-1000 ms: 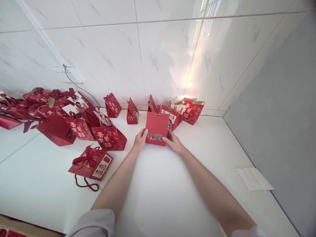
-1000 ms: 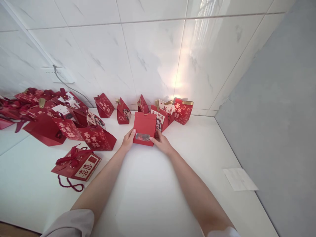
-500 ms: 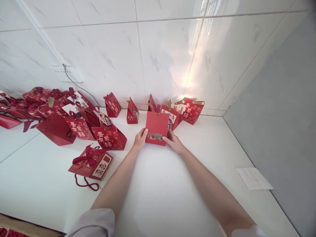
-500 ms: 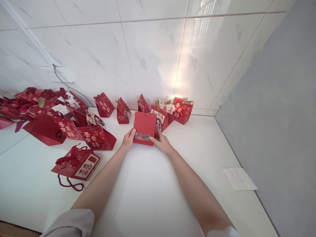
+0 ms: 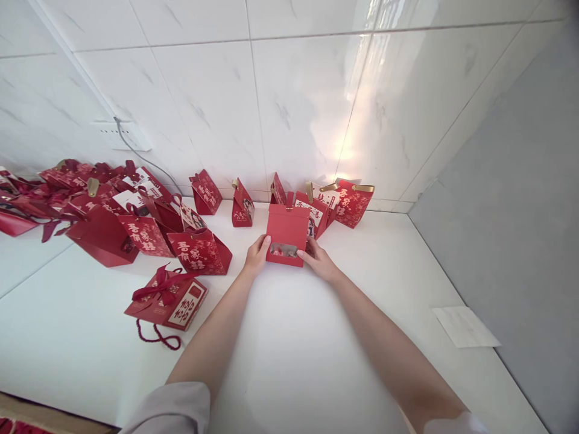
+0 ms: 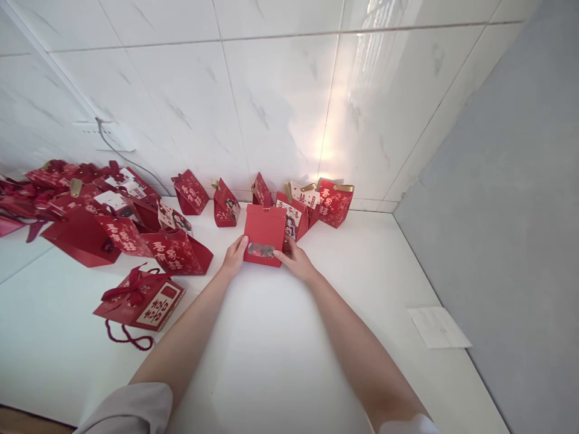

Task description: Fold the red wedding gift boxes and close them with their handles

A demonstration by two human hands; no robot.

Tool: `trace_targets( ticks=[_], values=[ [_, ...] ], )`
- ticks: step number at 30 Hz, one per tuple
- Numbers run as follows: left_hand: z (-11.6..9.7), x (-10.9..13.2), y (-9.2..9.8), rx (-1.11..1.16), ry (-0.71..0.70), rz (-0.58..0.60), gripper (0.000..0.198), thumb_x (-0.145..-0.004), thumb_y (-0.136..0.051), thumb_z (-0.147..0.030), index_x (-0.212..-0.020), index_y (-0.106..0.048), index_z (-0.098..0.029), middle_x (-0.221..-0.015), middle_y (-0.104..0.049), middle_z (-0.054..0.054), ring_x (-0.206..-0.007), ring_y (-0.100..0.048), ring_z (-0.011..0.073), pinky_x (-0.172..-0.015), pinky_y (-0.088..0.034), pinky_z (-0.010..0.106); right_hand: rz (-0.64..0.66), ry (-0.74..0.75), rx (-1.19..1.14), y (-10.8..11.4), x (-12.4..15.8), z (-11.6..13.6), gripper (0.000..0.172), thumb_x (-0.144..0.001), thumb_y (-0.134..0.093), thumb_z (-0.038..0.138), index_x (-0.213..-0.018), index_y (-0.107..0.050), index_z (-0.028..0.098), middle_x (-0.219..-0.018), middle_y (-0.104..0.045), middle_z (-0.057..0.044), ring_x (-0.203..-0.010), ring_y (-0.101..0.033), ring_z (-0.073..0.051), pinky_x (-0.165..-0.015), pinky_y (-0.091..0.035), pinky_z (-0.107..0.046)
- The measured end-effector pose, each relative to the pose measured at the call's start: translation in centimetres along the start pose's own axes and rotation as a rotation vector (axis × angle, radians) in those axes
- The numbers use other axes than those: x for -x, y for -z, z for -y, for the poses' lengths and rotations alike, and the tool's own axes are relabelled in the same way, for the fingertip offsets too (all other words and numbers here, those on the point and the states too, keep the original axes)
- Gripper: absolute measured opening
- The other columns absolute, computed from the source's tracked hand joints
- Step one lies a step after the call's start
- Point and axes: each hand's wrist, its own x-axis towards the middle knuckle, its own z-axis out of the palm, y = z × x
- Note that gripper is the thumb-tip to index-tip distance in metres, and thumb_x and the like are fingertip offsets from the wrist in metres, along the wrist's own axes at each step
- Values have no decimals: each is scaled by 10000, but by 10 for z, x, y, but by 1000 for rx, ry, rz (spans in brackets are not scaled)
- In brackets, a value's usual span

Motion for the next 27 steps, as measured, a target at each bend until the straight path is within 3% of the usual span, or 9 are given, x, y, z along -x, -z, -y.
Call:
trace_targets(
  ticks=[7, 11, 15, 22, 27],
  values=[
    [-13, 12, 2, -64, -325, -121, 502, -868, -542, -486, -1267, -577, -183, -1208, -628, 112, -1063, -587, 238, -835, -458, 300, 33, 35, 52, 0, 4, 4, 619, -803, -688, 490, -1333, -481, 246, -1319, -601, -83, -1179, -589, -272, -1015, -464, -445],
    [-11, 11, 1, 49, -243, -50, 507, -861, -549, -500, -1248, -575, -174, -1200, -633, 116, -1078, -597, 244, -785, -485, 281, 15, 11, 92, -1, 4, 7, 611, -808, -677, 490, -1330, -483, 239, -1318, -601, -84, -1191, -578, -273, -1017, -460, -456],
    [-3, 6, 0, 116, -107, 59, 508, -862, -516, -566, -1135, -615, -149, -1036, -689, 87, -967, -627, 221, -799, -495, 290, 21, 46, 137, -3, 4, 15, 596, -837, -643, 493, -1351, -469, 248, -1338, -585, -73, -1195, -573, -254, -1034, -447, -424],
    [4, 2, -1, 228, 24, -2, 542, -799, -576, -622, -1051, -663, -151, -1026, -715, 94, -975, -649, 243, -847, -512, 330, 37, 41, 163, 2, 4, 16, 508, -941, -431, 549, -1348, -497, 252, -1348, -583, -49, -1232, -544, -241, -1063, -404, -395],
    [11, -1, 0, 320, 59, -44, 615, -823, -497, -668, -1059, -670, -126, -1045, -719, 120, -1003, -668, 265, -909, -522, 384, 24, 39, 160, 3, 6, 15, 532, -963, -314, 593, -1319, -535, 265, -1322, -603, -30, -1250, -525, -233, -1092, -366, -398]
  ],
)
